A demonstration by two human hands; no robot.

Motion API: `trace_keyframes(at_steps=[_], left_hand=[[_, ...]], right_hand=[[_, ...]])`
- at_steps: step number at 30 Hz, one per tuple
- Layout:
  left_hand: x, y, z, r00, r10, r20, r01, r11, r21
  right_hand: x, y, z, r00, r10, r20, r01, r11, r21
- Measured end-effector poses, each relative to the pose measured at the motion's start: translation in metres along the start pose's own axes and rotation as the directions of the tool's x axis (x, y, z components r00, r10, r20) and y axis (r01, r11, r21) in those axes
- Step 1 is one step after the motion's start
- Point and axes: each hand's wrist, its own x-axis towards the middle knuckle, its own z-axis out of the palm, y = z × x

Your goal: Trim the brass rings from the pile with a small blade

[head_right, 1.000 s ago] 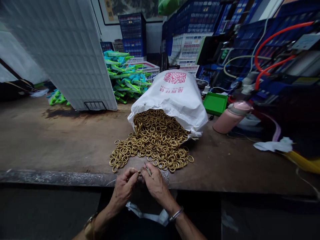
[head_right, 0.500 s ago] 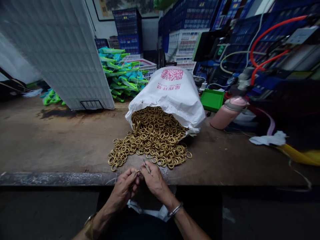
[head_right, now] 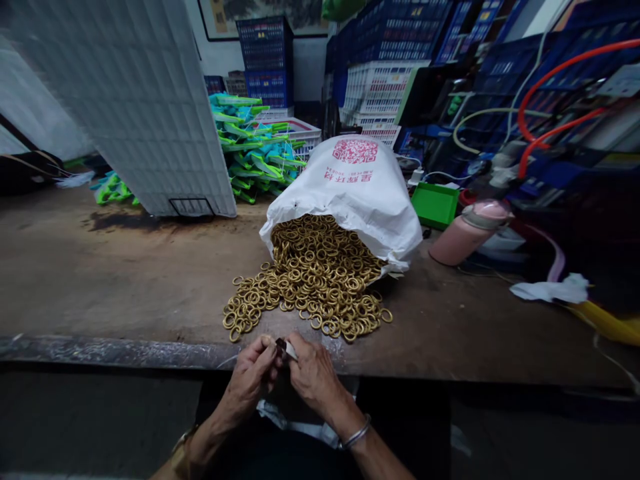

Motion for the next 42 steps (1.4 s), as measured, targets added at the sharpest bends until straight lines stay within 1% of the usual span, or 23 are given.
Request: trace_keyframes(at_steps=[5, 7, 9, 11, 13, 16, 19, 23, 25, 27, 30, 32, 34, 36, 39, 41, 42], left_hand=[[0.000, -0.002, -0.002, 0.999, 0.034, 0.003, -0.034, 0.998, 0.050], [-0.004, -0.002, -0.002, 0.999, 0.039, 0.018, -0.041, 0.997, 0.061], [-0.009, -0.001, -0.002, 0.997, 0.041, 0.059, -0.044, 0.998, 0.051], [-0.015, 0.000, -0.001, 0.993, 0.035, 0.110, -0.033, 0.999, -0.019], [-0.018, 0.002, -0.001, 0.991, 0.017, 0.133, 0.004, 0.988, -0.153], [-0.017, 0.003, -0.005, 0.994, -0.043, 0.104, 0.076, 0.936, -0.343], [-0.013, 0.006, -0.010, 0.994, -0.088, 0.065, 0.107, 0.907, -0.408], [-0.012, 0.011, -0.015, 0.993, -0.103, 0.056, 0.117, 0.881, -0.458], [-0.012, 0.013, -0.017, 0.989, -0.134, 0.069, 0.151, 0.855, -0.496], [-0.012, 0.015, -0.020, 0.982, -0.168, 0.084, 0.187, 0.830, -0.525], [-0.009, 0.016, -0.024, 0.976, -0.200, 0.084, 0.212, 0.799, -0.563], [-0.006, 0.017, -0.024, 0.978, -0.203, 0.046, 0.193, 0.800, -0.569], [-0.001, 0.018, -0.023, 0.981, -0.196, 0.008, 0.170, 0.824, -0.540], [0.004, 0.018, -0.020, 0.984, -0.178, -0.013, 0.150, 0.865, -0.478], [0.010, 0.017, -0.014, 0.994, -0.090, -0.062, 0.063, 0.934, -0.353], [0.014, 0.014, -0.011, 0.995, -0.015, -0.095, -0.011, 0.964, -0.266], [0.015, 0.013, -0.010, 0.995, 0.007, -0.101, -0.029, 0.974, -0.224]], right_hand=[[0.002, 0.005, 0.003, 0.998, -0.034, 0.056, 0.035, 0.999, -0.016], [0.004, 0.007, 0.003, 0.997, -0.022, 0.075, 0.027, 0.997, -0.073], [0.008, 0.008, 0.002, 0.998, 0.011, 0.067, 0.001, 0.985, -0.173], [0.014, 0.007, 0.000, 0.999, 0.048, 0.016, -0.041, 0.959, -0.280], [0.022, 0.005, -0.002, 0.996, 0.074, -0.044, -0.085, 0.931, -0.356], [0.036, 0.001, -0.003, 0.987, 0.090, -0.135, -0.138, 0.907, -0.399], [0.050, -0.002, 0.000, 0.971, 0.119, -0.209, -0.204, 0.867, -0.454], [0.066, -0.004, 0.007, 0.961, 0.178, -0.209, -0.267, 0.789, -0.553], [0.069, -0.003, 0.009, 0.962, 0.192, -0.194, -0.270, 0.775, -0.571], [0.070, -0.002, 0.009, 0.964, 0.191, -0.184, -0.262, 0.784, -0.563], [0.067, 0.003, 0.005, 0.974, 0.142, -0.179, -0.215, 0.836, -0.504], [0.063, 0.007, 0.001, 0.980, 0.084, -0.179, -0.151, 0.902, -0.404], [0.058, 0.008, -0.004, 0.981, 0.039, -0.188, -0.084, 0.968, -0.237], [0.051, 0.008, -0.009, 0.981, 0.038, -0.189, -0.045, 0.998, -0.033], [0.040, 0.004, -0.015, 0.986, 0.094, -0.141, -0.058, 0.970, 0.237], [0.033, 0.001, -0.016, 0.989, 0.117, -0.089, -0.079, 0.935, 0.346], [0.029, 0.001, -0.016, 0.991, 0.120, -0.063, -0.087, 0.921, 0.381]])
